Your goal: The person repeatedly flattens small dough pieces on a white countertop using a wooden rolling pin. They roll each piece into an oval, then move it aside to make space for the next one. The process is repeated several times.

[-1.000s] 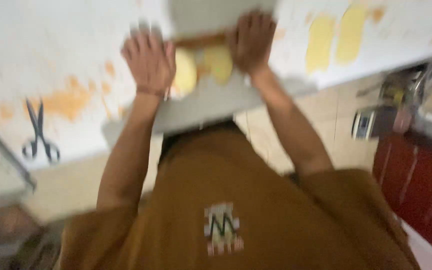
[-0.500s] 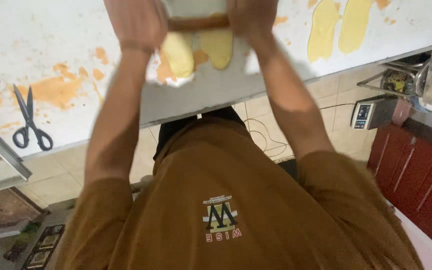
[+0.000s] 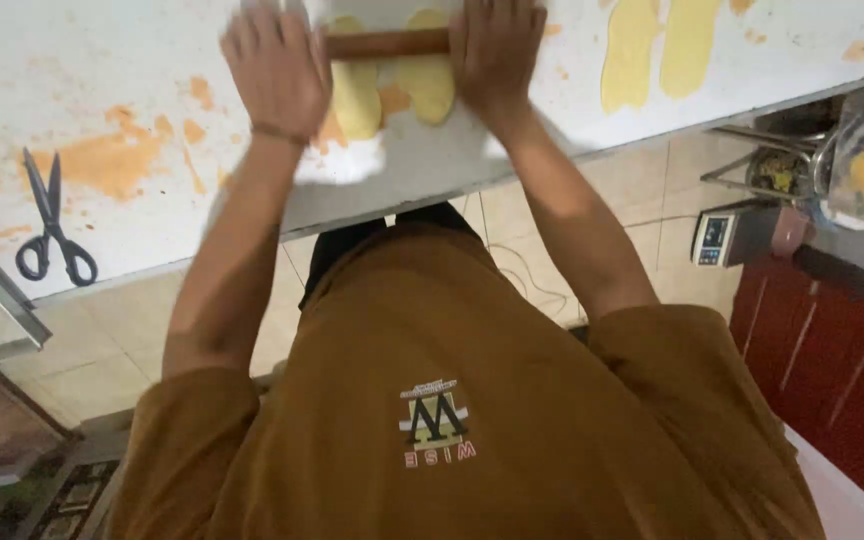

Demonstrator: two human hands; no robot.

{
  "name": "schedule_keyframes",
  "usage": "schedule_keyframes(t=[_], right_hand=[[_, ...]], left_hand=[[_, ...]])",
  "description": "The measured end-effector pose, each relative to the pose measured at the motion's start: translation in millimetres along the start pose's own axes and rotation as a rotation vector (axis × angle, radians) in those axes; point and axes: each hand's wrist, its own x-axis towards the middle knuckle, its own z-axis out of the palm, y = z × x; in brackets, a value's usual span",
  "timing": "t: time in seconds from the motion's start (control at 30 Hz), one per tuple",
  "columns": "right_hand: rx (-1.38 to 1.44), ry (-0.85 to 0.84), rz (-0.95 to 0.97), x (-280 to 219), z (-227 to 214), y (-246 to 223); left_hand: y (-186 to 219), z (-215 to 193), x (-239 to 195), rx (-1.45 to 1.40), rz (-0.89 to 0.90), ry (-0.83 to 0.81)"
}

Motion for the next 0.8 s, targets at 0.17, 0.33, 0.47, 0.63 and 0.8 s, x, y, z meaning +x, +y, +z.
schedule_keyframes(t=[0.17, 0.33, 0.47, 0.63, 0.8], right_hand=[[-0.143, 0.027, -0.128, -17.1, -22.5, -14.3], [-0.241, 0.223, -0.221, -14.8, 0.0, -8.0], [-0.094, -0.311, 0.135, -61.5, -65.8, -54.2], [0.072, -0.11, -0.036, -105.6, -75.4, -57.9], [0.16, 0.104, -0.163, -144.5, -53.5, -29.4]], left_hand=[[10.9, -30.6, 2.0, -0.01, -0.08, -0.263], [15.9, -23.5, 12.9, -0.009, -0.132, -0.467], [47.1, -78.1, -20.0, -0.019, -0.237, -0.682], [61.7, -85.2, -75.7, -0.08, -0.125, -0.246], [50.7, -76.8, -102.0, -0.156, -0.025, 0.045]])
